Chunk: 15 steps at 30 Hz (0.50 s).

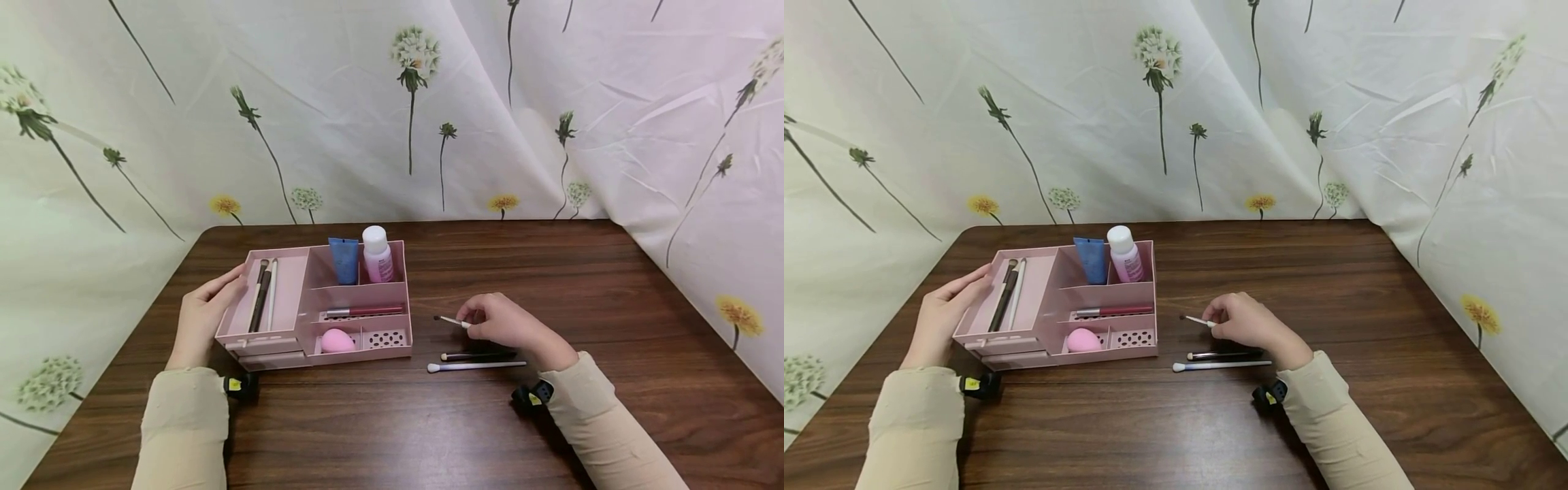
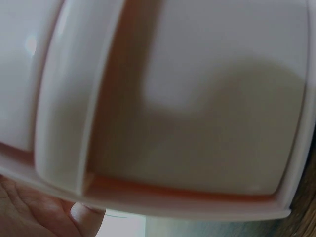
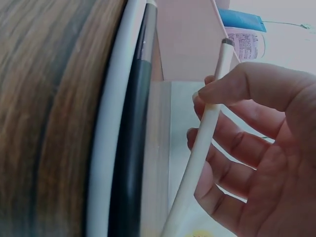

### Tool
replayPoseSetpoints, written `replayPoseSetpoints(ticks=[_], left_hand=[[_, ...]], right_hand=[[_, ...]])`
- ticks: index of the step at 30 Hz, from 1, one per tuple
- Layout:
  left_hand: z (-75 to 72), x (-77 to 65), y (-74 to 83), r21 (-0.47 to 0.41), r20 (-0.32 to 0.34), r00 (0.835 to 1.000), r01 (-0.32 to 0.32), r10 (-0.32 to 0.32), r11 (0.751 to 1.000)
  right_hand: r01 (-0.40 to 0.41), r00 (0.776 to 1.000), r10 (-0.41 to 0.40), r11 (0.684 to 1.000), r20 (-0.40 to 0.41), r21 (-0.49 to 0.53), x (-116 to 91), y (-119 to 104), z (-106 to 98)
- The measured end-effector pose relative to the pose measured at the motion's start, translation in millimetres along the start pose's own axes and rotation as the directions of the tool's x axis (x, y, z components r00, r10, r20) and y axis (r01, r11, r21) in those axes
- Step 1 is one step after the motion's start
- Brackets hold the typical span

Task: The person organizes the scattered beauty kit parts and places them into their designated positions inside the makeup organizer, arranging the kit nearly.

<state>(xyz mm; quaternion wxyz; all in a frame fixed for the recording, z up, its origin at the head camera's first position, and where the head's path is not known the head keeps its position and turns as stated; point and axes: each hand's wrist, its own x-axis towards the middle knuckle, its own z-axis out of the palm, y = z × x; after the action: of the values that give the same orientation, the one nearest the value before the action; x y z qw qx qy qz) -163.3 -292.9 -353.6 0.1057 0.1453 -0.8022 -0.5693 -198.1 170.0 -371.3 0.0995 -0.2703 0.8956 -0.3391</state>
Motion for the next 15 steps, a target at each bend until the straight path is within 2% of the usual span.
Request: replayPoseSetpoints(ticks=[5,15], left_hand=[[0.5,0.0,-0.4,-0.037,-0.001,1.0,0.002,-0.002,0.999],[0.9,-0.6,0.9,0.002,-0.006,1.0,0.012,-0.012,1.0]], right_hand=[[0.021,0.998,-0.017,0.998,-0.057,0.059,-1.6,-6.8,-0.8],[0.06,0.991,-0.044,0.989,-0.125,0.134,-5.3,-24.3,-0.9]])
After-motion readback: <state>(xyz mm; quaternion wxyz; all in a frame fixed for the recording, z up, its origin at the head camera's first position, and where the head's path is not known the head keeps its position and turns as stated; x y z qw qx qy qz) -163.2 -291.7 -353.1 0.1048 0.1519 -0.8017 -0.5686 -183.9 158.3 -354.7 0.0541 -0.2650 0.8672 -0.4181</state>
